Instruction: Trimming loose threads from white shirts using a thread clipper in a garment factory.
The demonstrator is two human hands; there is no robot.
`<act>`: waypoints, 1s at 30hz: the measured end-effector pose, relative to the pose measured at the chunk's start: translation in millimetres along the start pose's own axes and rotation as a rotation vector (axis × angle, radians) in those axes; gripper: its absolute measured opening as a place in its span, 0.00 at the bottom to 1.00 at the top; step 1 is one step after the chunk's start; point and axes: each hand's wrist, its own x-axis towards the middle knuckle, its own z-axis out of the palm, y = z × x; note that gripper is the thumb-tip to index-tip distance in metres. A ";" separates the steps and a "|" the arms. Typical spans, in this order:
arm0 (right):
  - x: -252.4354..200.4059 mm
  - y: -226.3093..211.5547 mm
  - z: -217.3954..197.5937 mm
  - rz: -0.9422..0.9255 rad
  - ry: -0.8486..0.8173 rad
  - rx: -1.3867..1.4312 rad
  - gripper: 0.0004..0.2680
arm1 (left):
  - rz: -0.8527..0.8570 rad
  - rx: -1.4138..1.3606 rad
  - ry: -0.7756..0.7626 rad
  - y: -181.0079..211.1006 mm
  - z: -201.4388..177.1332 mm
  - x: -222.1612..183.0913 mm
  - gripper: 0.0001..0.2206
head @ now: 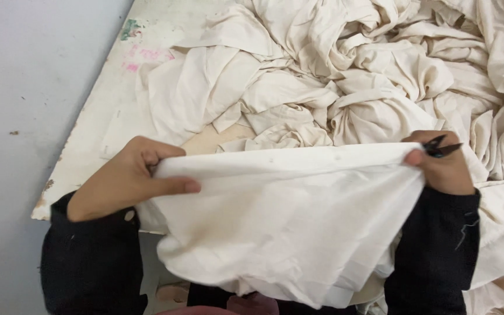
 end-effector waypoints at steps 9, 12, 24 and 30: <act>0.3 63.7 -43.9 -0.003 0.469 -0.122 0.14 | -0.018 -0.070 0.069 -1.5 3.1 -24.7 0.14; 7.5 69.5 -42.5 -0.005 0.485 -0.149 0.13 | 0.079 -0.039 0.092 -10.6 4.5 -24.6 0.06; -29.7 28.6 -35.6 -0.107 0.469 0.167 0.14 | 0.398 -0.166 0.247 -36.9 -6.4 -27.3 0.08; -46.1 16.2 -22.6 -0.055 0.460 0.048 0.18 | 0.482 0.372 0.690 -81.6 -7.9 33.2 0.07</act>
